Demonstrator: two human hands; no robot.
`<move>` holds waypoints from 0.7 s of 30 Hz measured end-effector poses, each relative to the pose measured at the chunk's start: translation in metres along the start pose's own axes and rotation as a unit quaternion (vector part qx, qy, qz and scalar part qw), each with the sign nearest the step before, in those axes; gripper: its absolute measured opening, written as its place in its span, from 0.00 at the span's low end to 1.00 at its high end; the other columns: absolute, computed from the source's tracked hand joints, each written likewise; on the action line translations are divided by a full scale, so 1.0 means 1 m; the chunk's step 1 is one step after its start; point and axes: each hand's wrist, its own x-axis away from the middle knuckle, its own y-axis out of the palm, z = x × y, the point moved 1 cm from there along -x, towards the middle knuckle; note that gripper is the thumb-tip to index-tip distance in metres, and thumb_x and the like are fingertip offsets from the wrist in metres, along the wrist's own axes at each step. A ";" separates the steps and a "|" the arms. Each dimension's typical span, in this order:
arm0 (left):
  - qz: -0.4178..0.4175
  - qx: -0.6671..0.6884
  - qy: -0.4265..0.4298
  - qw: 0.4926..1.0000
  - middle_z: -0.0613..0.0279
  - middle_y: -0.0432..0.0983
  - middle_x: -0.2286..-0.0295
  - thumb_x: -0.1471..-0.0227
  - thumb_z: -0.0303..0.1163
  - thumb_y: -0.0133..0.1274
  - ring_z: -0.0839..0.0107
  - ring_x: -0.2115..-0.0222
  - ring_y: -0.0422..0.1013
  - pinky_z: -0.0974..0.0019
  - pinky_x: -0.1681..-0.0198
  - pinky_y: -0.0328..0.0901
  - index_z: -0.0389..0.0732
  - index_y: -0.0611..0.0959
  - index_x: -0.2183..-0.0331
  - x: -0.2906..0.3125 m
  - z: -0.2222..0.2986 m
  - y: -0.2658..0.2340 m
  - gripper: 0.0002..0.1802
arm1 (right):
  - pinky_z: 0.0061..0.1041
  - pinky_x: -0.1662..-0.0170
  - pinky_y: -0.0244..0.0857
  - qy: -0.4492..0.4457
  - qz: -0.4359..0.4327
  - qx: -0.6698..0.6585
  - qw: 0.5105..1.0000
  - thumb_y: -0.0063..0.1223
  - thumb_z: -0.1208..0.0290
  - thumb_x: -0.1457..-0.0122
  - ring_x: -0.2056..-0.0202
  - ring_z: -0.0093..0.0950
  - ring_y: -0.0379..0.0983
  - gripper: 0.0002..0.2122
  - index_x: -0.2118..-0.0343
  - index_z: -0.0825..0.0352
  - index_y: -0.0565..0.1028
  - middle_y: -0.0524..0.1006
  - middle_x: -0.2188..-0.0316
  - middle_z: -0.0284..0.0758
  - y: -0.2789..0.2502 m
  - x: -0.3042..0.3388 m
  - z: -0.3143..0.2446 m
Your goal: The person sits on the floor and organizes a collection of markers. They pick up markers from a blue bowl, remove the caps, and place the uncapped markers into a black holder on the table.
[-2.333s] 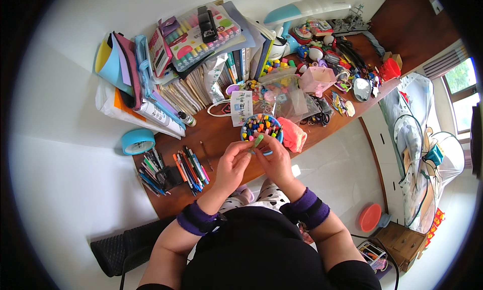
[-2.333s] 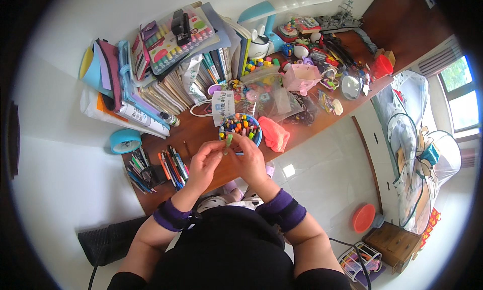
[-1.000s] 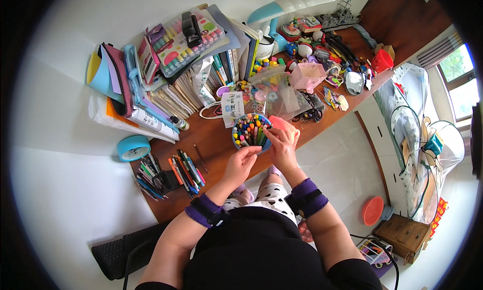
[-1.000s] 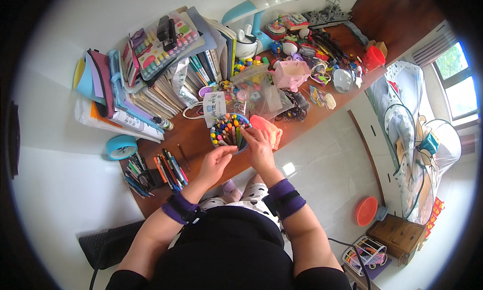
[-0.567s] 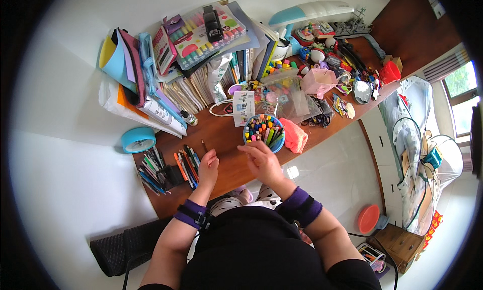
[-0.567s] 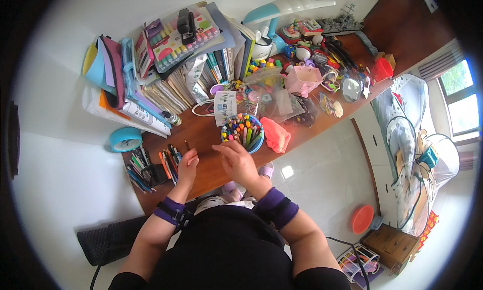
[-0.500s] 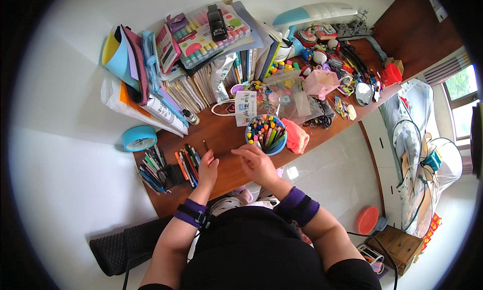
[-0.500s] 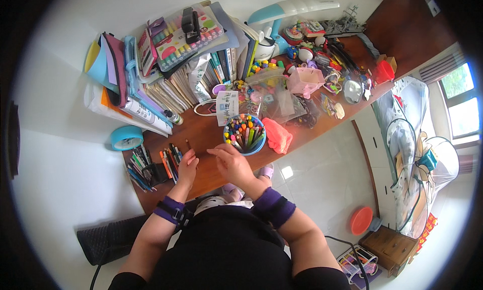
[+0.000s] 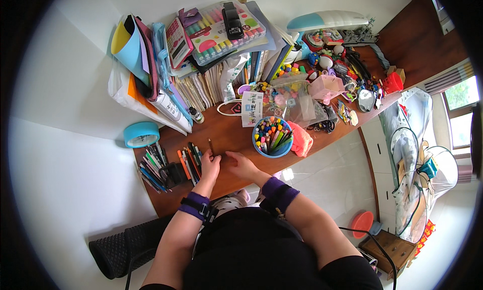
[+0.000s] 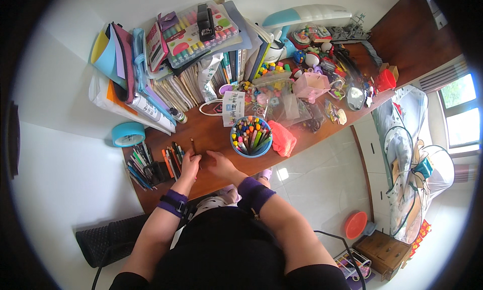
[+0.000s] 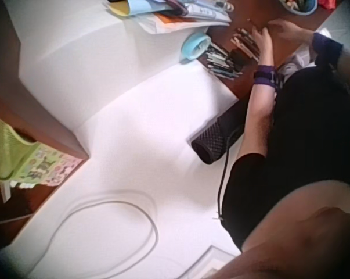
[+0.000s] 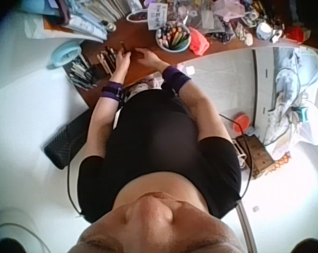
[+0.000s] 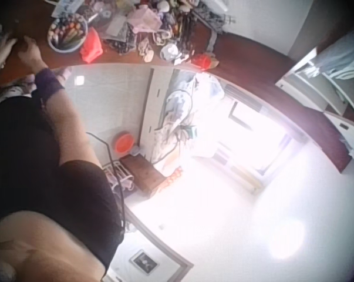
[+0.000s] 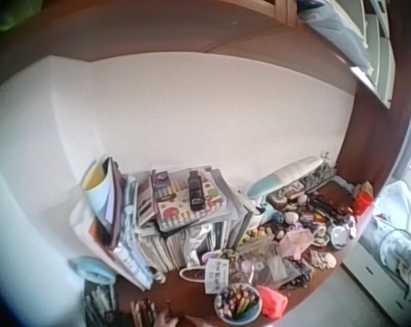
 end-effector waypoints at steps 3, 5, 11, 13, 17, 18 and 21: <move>0.001 -0.004 -0.001 1.000 0.46 0.65 0.51 0.51 0.33 0.56 0.62 0.56 0.69 0.64 0.52 0.64 0.30 0.70 0.47 -0.001 0.006 0.003 0.31 | 0.28 0.46 0.66 0.035 -0.005 -0.056 0.998 0.54 0.74 0.49 0.47 0.34 0.69 0.31 0.40 0.69 0.60 0.69 0.45 0.45 0.002 -0.005 0.007; -0.001 0.011 -0.013 1.000 0.49 0.68 0.54 0.51 0.33 0.56 0.64 0.58 0.70 0.66 0.54 0.65 0.31 0.70 0.47 0.001 0.010 0.004 0.30 | 0.28 0.47 0.66 0.062 -0.007 -0.093 0.994 0.54 0.74 0.49 0.47 0.34 0.69 0.32 0.39 0.69 0.59 0.68 0.45 0.44 0.004 -0.008 0.006; -0.027 0.072 -0.074 0.994 0.59 0.73 0.63 0.50 0.31 0.55 0.68 0.62 0.71 0.68 0.61 0.66 0.31 0.69 0.47 0.014 0.031 0.019 0.29 | 0.27 0.50 0.68 0.109 -0.008 -0.163 0.980 0.54 0.77 0.48 0.49 0.31 0.71 0.31 0.40 0.69 0.60 0.70 0.46 0.41 0.011 -0.017 0.012; -0.042 0.090 -0.082 0.992 0.59 0.73 0.63 0.49 0.31 0.54 0.69 0.64 0.71 0.68 0.64 0.67 0.32 0.68 0.46 0.014 0.029 0.020 0.29 | 0.27 0.51 0.69 0.119 -0.014 -0.223 0.968 0.55 0.78 0.48 0.50 0.29 0.71 0.30 0.40 0.70 0.60 0.72 0.48 0.40 0.014 -0.017 0.006; -0.053 0.102 -0.113 0.987 0.62 0.73 0.63 0.47 0.31 0.53 0.72 0.65 0.71 0.70 0.67 0.67 0.34 0.67 0.45 0.021 0.038 0.012 0.29 | 0.26 0.52 0.69 0.145 -0.040 -0.247 0.957 0.54 0.79 0.48 0.51 0.28 0.72 0.29 0.41 0.71 0.61 0.75 0.52 0.39 0.008 -0.011 -0.014; -0.059 0.096 -0.118 0.987 0.62 0.74 0.62 0.46 0.32 0.53 0.73 0.63 0.71 0.70 0.66 0.67 0.36 0.66 0.45 0.022 0.043 0.012 0.28 | 0.26 0.52 0.69 0.135 -0.037 -0.253 0.957 0.54 0.79 0.48 0.51 0.28 0.72 0.29 0.41 0.72 0.61 0.75 0.52 0.39 0.008 -0.010 -0.011; -0.053 0.117 -0.119 0.985 0.63 0.73 0.64 0.45 0.31 0.52 0.75 0.65 0.71 0.72 0.68 0.66 0.34 0.67 0.45 0.030 0.055 0.014 0.28 | 0.26 0.54 0.70 0.118 -0.019 -0.240 0.963 0.53 0.79 0.47 0.53 0.27 0.74 0.28 0.41 0.72 0.61 0.75 0.53 0.39 0.008 -0.008 -0.004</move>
